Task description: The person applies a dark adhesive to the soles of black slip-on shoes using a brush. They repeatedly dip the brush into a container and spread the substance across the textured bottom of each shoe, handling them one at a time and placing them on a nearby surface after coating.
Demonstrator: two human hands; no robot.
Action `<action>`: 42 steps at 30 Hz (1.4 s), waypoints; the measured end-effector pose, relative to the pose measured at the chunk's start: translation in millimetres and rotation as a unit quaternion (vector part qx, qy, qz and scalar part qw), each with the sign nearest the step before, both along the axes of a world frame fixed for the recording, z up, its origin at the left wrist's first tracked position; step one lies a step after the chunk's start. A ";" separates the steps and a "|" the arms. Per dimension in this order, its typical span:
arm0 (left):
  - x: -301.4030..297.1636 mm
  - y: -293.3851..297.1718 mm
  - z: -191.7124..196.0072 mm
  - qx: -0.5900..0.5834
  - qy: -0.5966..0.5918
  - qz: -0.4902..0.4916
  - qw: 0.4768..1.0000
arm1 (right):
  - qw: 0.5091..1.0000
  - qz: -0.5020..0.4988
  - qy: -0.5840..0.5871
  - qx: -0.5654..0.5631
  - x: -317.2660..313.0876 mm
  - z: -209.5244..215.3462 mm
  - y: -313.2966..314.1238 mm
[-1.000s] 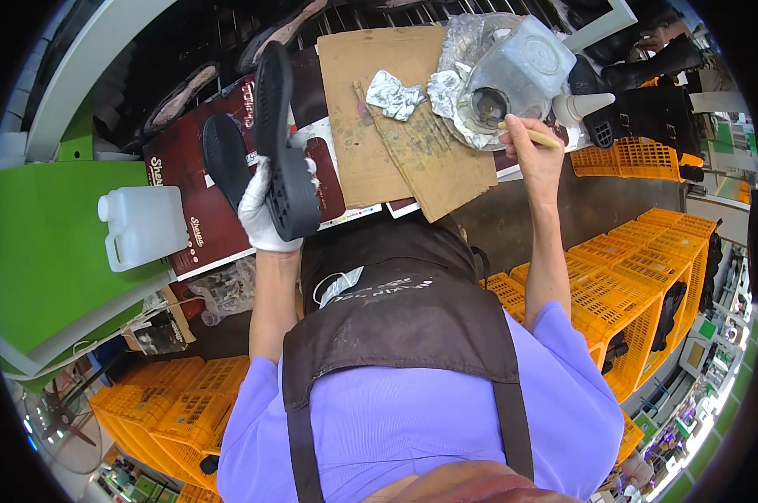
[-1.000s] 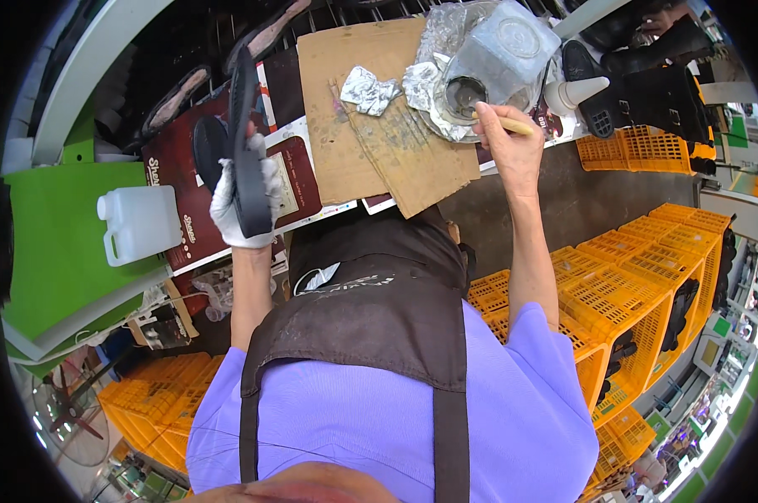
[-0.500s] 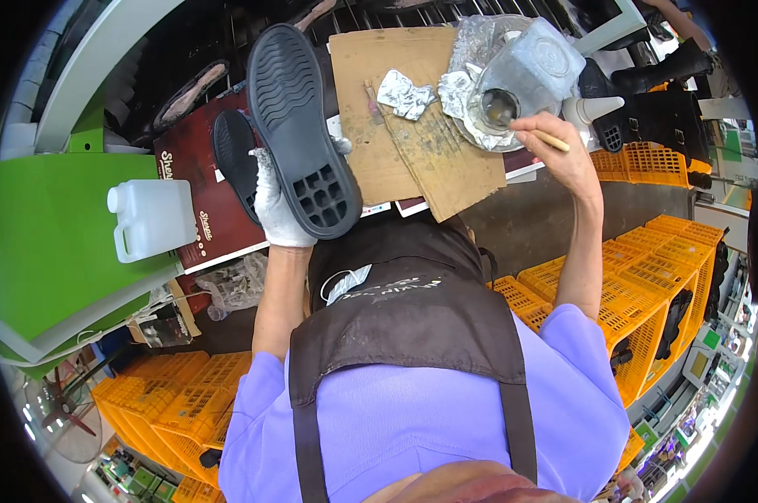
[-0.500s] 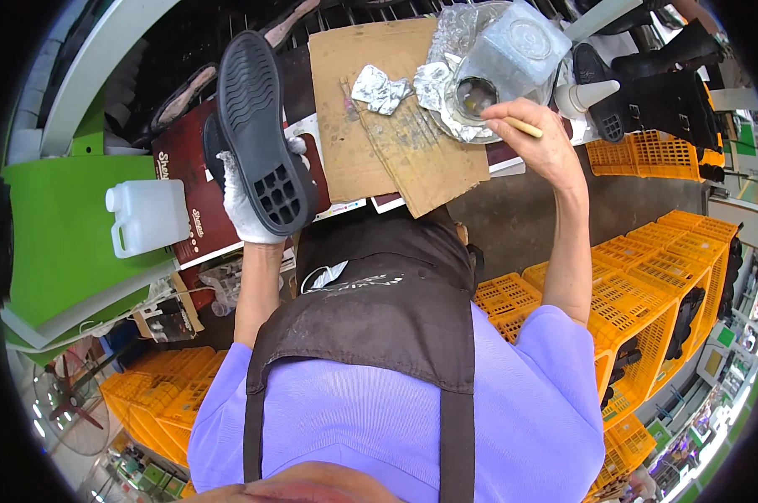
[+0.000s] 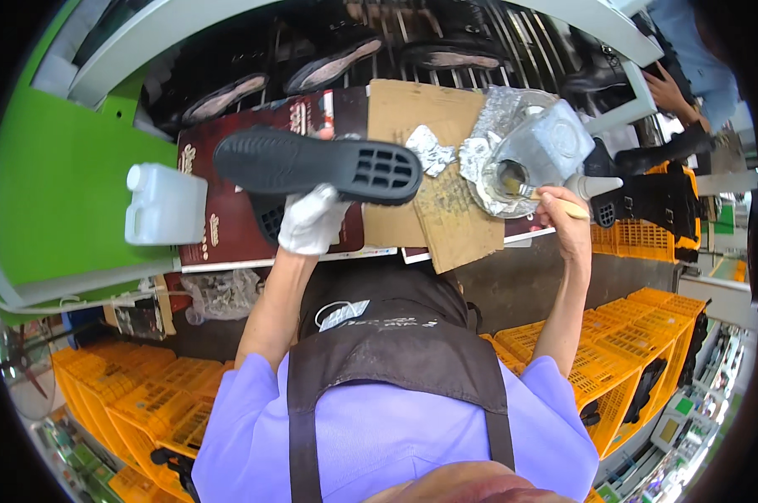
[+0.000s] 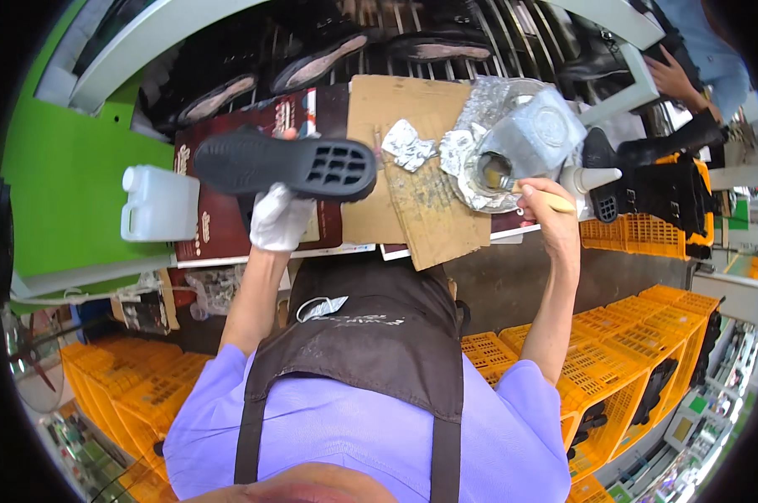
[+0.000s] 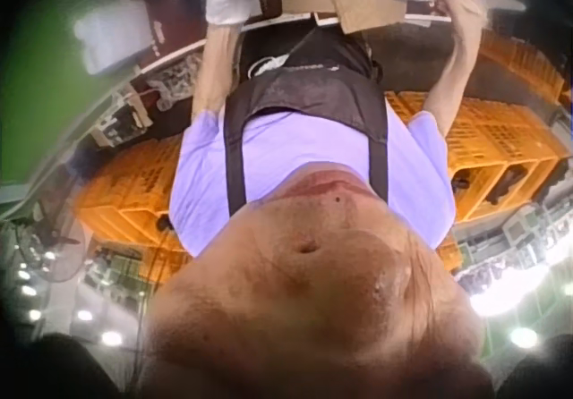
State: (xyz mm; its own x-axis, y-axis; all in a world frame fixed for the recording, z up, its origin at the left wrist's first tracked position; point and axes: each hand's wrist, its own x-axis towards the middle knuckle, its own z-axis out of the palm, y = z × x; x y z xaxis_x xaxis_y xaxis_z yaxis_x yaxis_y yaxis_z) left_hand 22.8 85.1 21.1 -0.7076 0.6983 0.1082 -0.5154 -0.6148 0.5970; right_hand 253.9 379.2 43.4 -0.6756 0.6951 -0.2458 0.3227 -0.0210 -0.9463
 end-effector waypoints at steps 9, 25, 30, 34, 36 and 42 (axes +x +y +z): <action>-1.8 15.9 -16.3 -0.093 0.235 0.103 0.962 | 0.901 -0.162 0.290 -0.279 -2.8 -58.3 -26.7; 26.9 32.4 -6.1 -0.117 0.255 0.069 0.957 | 0.948 0.046 0.311 -0.056 -98.0 24.7 -163.8; 30.6 29.7 -12.7 -0.072 0.116 0.049 0.989 | 0.954 0.112 0.264 -0.081 -105.4 35.6 -181.2; 31.1 25.0 -4.5 -0.059 0.091 0.025 0.994 | 0.951 0.163 0.249 -0.089 -108.8 35.4 -183.7; 29.1 28.7 -13.4 -0.041 0.136 0.046 0.989 | 0.956 0.140 0.244 -0.084 -108.7 34.3 -175.4; 27.6 28.1 -13.7 -0.185 0.291 0.098 0.933 | 0.955 0.023 0.286 -0.082 -108.8 20.2 -149.2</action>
